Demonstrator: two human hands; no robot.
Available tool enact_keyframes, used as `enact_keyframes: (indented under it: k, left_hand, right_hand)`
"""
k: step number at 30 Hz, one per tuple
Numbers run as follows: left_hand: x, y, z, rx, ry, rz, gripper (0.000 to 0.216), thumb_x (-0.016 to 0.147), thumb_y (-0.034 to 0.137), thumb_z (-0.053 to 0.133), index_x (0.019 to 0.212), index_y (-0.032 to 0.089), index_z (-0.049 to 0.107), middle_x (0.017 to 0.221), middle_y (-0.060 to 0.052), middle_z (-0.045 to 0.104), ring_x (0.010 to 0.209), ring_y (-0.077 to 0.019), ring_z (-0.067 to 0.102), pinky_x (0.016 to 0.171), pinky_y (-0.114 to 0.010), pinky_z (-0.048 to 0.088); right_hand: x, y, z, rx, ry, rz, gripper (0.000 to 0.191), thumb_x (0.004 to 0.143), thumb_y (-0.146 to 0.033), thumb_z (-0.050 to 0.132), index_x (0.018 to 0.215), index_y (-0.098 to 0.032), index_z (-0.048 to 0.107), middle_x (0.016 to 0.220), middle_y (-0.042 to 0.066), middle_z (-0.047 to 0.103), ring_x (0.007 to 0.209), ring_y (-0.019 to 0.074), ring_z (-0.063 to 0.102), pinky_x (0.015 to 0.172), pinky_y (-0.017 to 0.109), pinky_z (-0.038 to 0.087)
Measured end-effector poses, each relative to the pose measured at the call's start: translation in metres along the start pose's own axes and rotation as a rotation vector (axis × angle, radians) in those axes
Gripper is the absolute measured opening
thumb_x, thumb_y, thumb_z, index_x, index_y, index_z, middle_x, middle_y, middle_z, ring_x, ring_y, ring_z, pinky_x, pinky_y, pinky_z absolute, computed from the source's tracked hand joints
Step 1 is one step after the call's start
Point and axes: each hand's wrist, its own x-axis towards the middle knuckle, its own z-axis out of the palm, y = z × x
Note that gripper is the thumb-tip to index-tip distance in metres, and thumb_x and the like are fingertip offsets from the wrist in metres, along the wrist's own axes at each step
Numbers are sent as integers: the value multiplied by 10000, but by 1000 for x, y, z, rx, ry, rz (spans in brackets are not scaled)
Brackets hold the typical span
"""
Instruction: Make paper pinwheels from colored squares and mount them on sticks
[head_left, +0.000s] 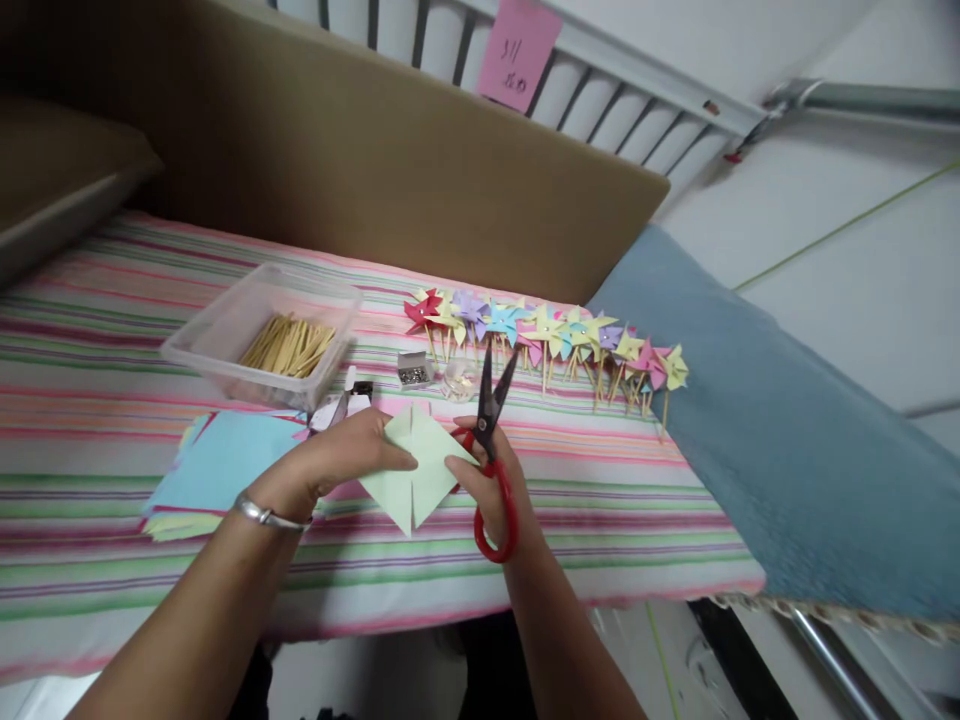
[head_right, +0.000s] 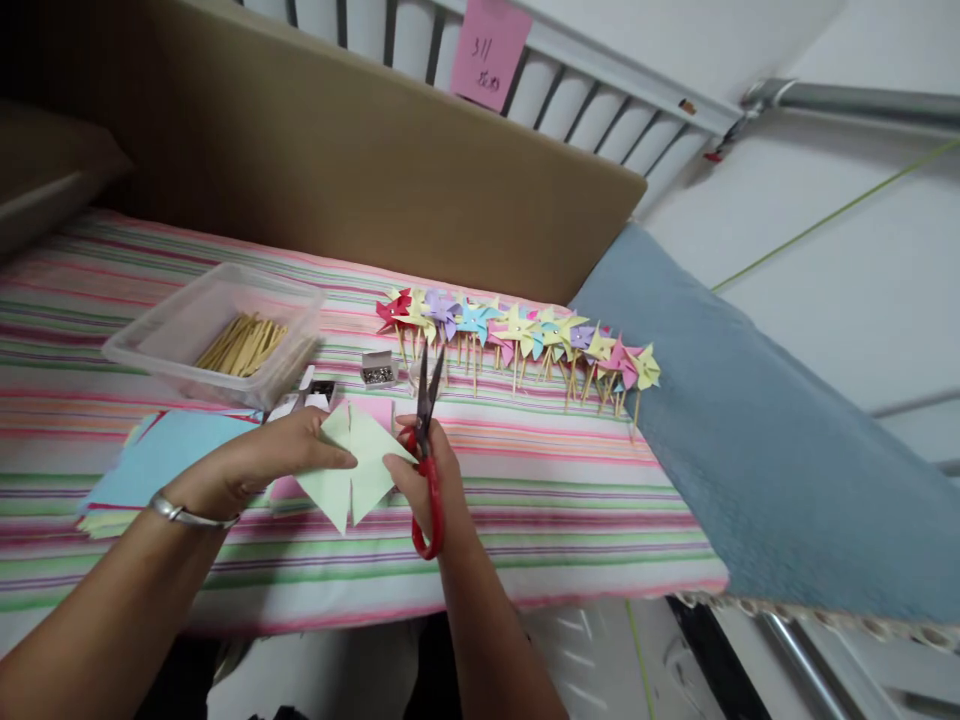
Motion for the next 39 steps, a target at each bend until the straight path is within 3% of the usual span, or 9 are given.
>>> enact_keyframes:
  k: [3,8,13,18,21,28,34,39]
  left_hand:
    - [3,-2,3,-37,3,-25,140,615,201,710,747,157,719,682,-42,715,586,-172,618,567,-262,456]
    - [8,0,10,-289,102,8,251,685,308,721,851,120,715,790,-86,732,673,-176,644,620,-261,483]
    - [17,-2,43,-629,179,138,295,678,255,744,950,150,703,1003,-87,723,859,-194,661,771,-274,510]
    - [20,-8,68,-688,331,206,403,643,260,763,1013,130,673,1032,-107,714,893,-227,667,799,-310,512]
    - [21,-7,58,-659,414,245,385,637,256,761,981,108,673,998,-108,720,877,-213,666,819,-306,499]
    - [1,12,0,-449,638,300,374,555,246,787,900,139,691,903,-67,734,763,-199,666,687,-271,504]
    - [-17,17,-28,-339,653,290,331,544,250,781,846,144,694,734,-38,718,548,-156,602,498,-235,441]
    - [-24,19,-35,-284,637,254,268,550,277,777,760,136,686,730,-58,711,592,-182,619,507,-247,444]
  right_hand:
    - [-1,-3,1,-27,29,4,321,726,-182,595,1035,-235,526,808,-21,541,638,111,528,551,225,425]
    - [3,-1,0,147,186,-43,318,750,-212,579,1056,-237,493,816,-29,536,568,89,510,484,205,422]
    - [9,9,-1,230,360,-95,318,770,-218,565,1072,-239,466,856,-22,528,588,93,531,476,208,451]
    - [9,10,6,178,387,-99,296,771,-216,574,1053,-230,485,847,-22,527,665,109,558,603,246,498]
    - [7,9,10,165,313,-57,317,763,-213,580,1065,-230,486,830,-24,547,690,115,569,659,263,495]
    - [3,0,14,87,23,90,400,718,-191,612,1100,-218,497,849,21,614,817,175,609,682,288,488]
    - [-8,-11,12,-69,-303,147,318,814,-332,575,1095,-184,573,764,14,569,587,100,514,496,224,407]
    - [-10,-14,14,-147,-382,251,285,817,-337,558,1049,-174,586,628,-43,473,425,48,392,402,190,340]
